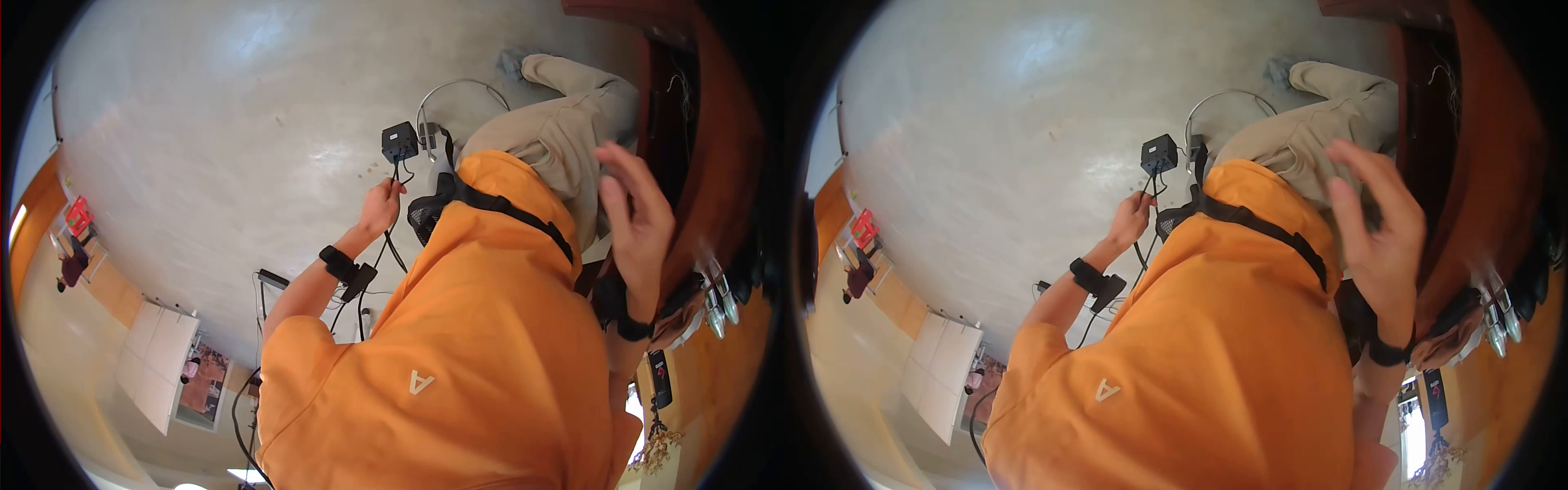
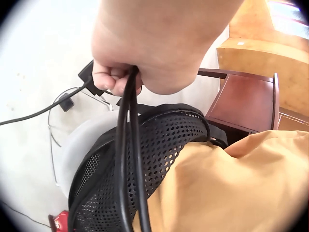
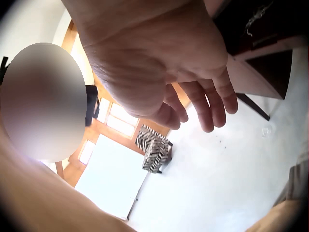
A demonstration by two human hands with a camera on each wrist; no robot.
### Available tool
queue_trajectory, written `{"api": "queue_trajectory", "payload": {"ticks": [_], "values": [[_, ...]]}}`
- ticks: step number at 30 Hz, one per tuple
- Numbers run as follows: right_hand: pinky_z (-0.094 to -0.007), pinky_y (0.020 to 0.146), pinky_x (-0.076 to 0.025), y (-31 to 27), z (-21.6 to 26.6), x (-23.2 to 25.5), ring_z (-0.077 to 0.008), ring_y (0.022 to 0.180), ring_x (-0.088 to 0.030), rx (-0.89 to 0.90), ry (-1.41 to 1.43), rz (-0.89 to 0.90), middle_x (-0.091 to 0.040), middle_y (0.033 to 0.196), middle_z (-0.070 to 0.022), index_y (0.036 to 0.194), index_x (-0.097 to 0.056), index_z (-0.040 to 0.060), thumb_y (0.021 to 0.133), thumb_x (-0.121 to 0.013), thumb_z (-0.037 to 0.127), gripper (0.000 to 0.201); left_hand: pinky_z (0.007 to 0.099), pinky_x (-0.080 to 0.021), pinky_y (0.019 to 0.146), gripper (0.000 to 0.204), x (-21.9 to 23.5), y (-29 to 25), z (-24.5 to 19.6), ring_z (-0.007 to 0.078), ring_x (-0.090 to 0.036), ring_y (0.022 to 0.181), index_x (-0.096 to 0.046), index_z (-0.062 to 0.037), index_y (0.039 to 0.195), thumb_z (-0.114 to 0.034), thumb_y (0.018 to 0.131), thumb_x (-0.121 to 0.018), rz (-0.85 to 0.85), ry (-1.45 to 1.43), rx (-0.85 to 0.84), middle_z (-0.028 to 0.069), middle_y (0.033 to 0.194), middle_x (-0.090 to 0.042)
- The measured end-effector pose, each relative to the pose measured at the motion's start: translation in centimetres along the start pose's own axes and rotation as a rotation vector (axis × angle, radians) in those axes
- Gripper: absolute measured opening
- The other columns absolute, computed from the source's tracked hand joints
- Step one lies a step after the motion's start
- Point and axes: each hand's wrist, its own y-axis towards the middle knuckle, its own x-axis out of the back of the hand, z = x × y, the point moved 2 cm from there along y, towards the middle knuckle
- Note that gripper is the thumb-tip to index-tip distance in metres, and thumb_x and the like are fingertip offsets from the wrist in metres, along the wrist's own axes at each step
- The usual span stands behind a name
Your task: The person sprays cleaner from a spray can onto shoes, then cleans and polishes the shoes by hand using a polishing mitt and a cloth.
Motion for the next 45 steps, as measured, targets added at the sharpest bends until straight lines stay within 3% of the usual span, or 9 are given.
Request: {"api": "queue_trajectory", "payload": {"ticks": [1, 3, 8, 10, 23, 25, 35, 37, 45], "values": [[-0.0269, 0.083, -0.042, 0.7, -0.3, -0.8, -0.0185, 0.095, -0.057, 0.009, -0.005, 0.01, -0.061, 0.098, -0.0126, 0.103, -0.059, -0.0041, 0.082, -0.053, -0.003, 0.021, 0.0385, -0.04, 0.055, 0.03, -0.2, -0.3, -0.2, 0.031, -0.05, 0.054, -0.058, 0.0002, 0.082, -0.021, 0.092, -0.039, -0.006, -0.021, -0.025, 0.0175, 0.058, -0.052], [-0.028, 0.077, -0.044, 2.3, -0.6, -3.2, -0.021, 0.087, -0.06, 0.038, 0.01, 0.24, -0.062, 0.093, -0.0132, 0.102, -0.059, -0.0017, 0.082, -0.054, 0.0, 0.02, 0.0385, -0.04, 0.056, 0.03, -0.7, -0.4, 0.3, 0.0313, -0.05, 0.055, -0.058, 0.0002, 0.082, -0.021, 0.092, -0.039, -0.013, -0.07, -0.023, 0.0179, 0.059, -0.052], [-0.0303, 0.074, -0.045, 3.4, -1.1, -7.3, -0.0265, 0.083, -0.059, 0.114, -0.022, 0.389, -0.061, 0.092, -0.0159, 0.101, -0.059, -0.0021, 0.084, -0.054, 0.005, 0.019, 0.0386, -0.04, 0.059, 0.03, -1.2, -0.8, 2.0, 0.0325, -0.052, 0.06, -0.058, 0.0003, 0.082, -0.021, 0.092, -0.039, -0.043, -0.188, 0.002, 0.0194, 0.062, -0.054], [-0.0308, 0.075, -0.045, 3.5, -1.6, -7.3, -0.0273, 0.083, -0.059, 0.148, -0.044, 0.412, -0.062, 0.093, -0.0162, 0.101, -0.059, -0.0024, 0.085, -0.053, 0.006, 0.019, 0.0387, -0.04, 0.061, 0.03, -1.2, -1.2, 1.8, 0.0333, -0.053, 0.062, -0.057, 0.0006, 0.081, -0.021, 0.092, -0.039, -0.132, -0.147, -0.015, 0.0203, 0.064, -0.055], [-0.0236, 0.074, -0.045, 3.9, -3.6, -2.0, -0.0129, 0.083, -0.059, 0.093, -0.132, 0.153, -0.064, 0.092, -0.0086, 0.104, -0.061, 0.0, 0.085, -0.055, 0.006, 0.021, 0.0379, -0.039, 0.056, 0.033, -2.2, -0.1, 3.9, 0.026, -0.051, 0.056, -0.06, -0.0006, 0.081, -0.024, 0.091, -0.038, -0.237, -0.264, 0.119, 0.0135, 0.057, -0.052], [-0.0227, 0.077, -0.044, 3.8, -3.9, -0.9, -0.01, 0.086, -0.058, -0.009, -0.065, 0.107, -0.064, 0.094, -0.0066, 0.105, -0.061, -0.0006, 0.087, -0.054, 0.007, 0.021, 0.0376, -0.039, 0.056, 0.033, -2.1, -0.2, 3.4, 0.0265, -0.052, 0.056, -0.061, -0.0005, 0.081, -0.024, 0.09, -0.039, -0.239, -0.214, 0.123, 0.0143, 0.058, -0.053], [-0.022, 0.081, -0.043, 3.5, -4.9, 1.4, -0.0106, 0.089, -0.057, -0.084, 0.003, 0.032, -0.062, 0.095, -0.0066, 0.106, -0.06, -0.0017, 0.089, -0.054, 0.008, 0.021, 0.0403, -0.043, 0.064, 0.033, -3.3, 0.8, 4.3, 0.0335, -0.057, 0.066, -0.061, 0.0005, 0.08, -0.022, 0.089, -0.039, -0.175, -0.103, 0.141, 0.0201, 0.069, -0.06], [-0.022, 0.081, -0.043, 3.7, -5.1, 1.4, -0.0105, 0.089, -0.057, -0.113, 0.001, 0.039, -0.062, 0.095, -0.0063, 0.106, -0.06, -0.0017, 0.089, -0.054, 0.009, 0.021, 0.0298, -0.036, 0.043, 0.031, -3.9, 1.3, 5.3, 0.0124, -0.046, 0.04, -0.057, -0.0004, 0.082, -0.025, 0.091, -0.04, -0.17, -0.155, 0.109, 0.0015, 0.049, -0.045], [-0.0219, 0.08, -0.043, 5.1, -4.1, 1.9, -0.0109, 0.089, -0.057, -0.102, -0.042, 0.026, -0.062, 0.094, -0.0071, 0.103, -0.06, -0.0032, 0.089, -0.053, 0.006, 0.018, 0.0296, -0.038, 0.043, 0.029, -5.5, 2.0, 7.4, 0.0131, -0.048, 0.04, -0.056, 0.0003, 0.083, -0.023, 0.089, -0.039, -0.128, -0.193, 0.182, 0.0032, 0.049, -0.047]]}}
